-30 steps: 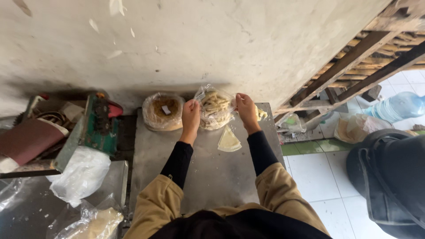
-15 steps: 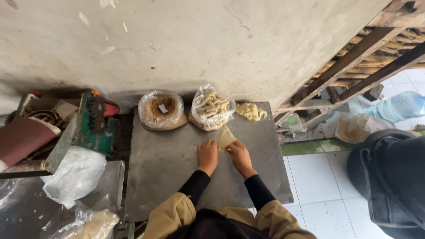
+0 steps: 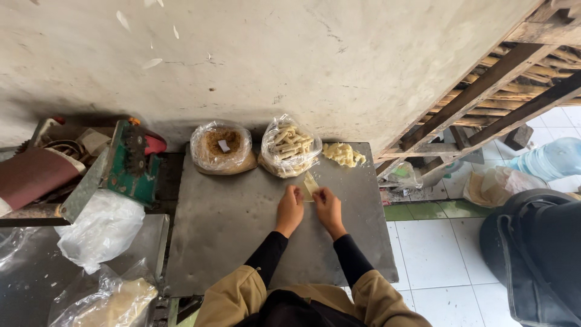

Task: The person repeatedly folds triangular pastry sheets, adds a small amount of filling from a nearby container, and seals the edges to form samosas. The finished samosas are stacked on the metal work surface.

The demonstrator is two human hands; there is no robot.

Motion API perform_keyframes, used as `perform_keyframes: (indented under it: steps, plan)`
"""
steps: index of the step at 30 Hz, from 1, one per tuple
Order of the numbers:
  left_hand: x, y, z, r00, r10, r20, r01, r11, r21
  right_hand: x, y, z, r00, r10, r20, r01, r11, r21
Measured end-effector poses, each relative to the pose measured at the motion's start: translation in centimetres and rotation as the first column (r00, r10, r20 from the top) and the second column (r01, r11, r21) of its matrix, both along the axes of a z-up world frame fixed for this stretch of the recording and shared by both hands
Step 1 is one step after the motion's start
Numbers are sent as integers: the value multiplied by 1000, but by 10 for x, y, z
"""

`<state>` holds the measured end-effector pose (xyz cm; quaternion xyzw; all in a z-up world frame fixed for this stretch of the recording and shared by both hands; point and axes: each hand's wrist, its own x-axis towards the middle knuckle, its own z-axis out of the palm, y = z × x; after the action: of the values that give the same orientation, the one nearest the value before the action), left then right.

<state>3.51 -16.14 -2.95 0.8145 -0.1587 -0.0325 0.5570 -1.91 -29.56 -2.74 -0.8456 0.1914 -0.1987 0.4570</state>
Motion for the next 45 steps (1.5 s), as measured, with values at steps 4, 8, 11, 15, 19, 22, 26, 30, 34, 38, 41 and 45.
perform_keyframes:
  steps: [4,8,11,15,19,22,26,30,34,38,41,45]
  plan:
    - [-17,15,9,922,-141,362,-15,919,395,5,-29,-15,996,-29,-80,56,932,359]
    - [-25,13,15,811,-233,537,-136,817,560,17,-61,6,999,-35,18,24,898,440]
    - [-25,7,7,843,-243,480,-118,786,606,23,-82,33,994,-20,105,-15,946,323]
    - [-23,6,-20,868,-141,475,-105,884,455,31,-84,62,995,29,94,-47,980,195]
    - [0,19,-36,982,78,173,-72,997,-39,40,-49,81,989,143,22,-143,937,318]
    - [8,63,-48,972,232,-24,-233,965,-119,42,-24,78,969,249,10,-224,854,470]
    - [13,147,-38,918,361,-162,-381,918,-113,51,9,74,954,297,-44,-268,908,323]
    - [-6,196,-14,840,464,-281,-521,834,-181,39,72,61,925,370,89,-327,892,-311]
    - [-29,216,-2,906,394,-155,-402,915,-26,0,142,46,815,572,-91,-500,617,-607]
    - [-37,228,5,941,337,-28,-335,940,69,-26,182,54,777,607,-165,-575,580,-577]
    - [-41,223,15,960,276,52,-281,944,171,-17,188,75,839,538,-74,-519,754,-403]
    - [-40,209,28,964,167,205,-228,919,321,55,181,114,938,322,127,-275,916,-291]
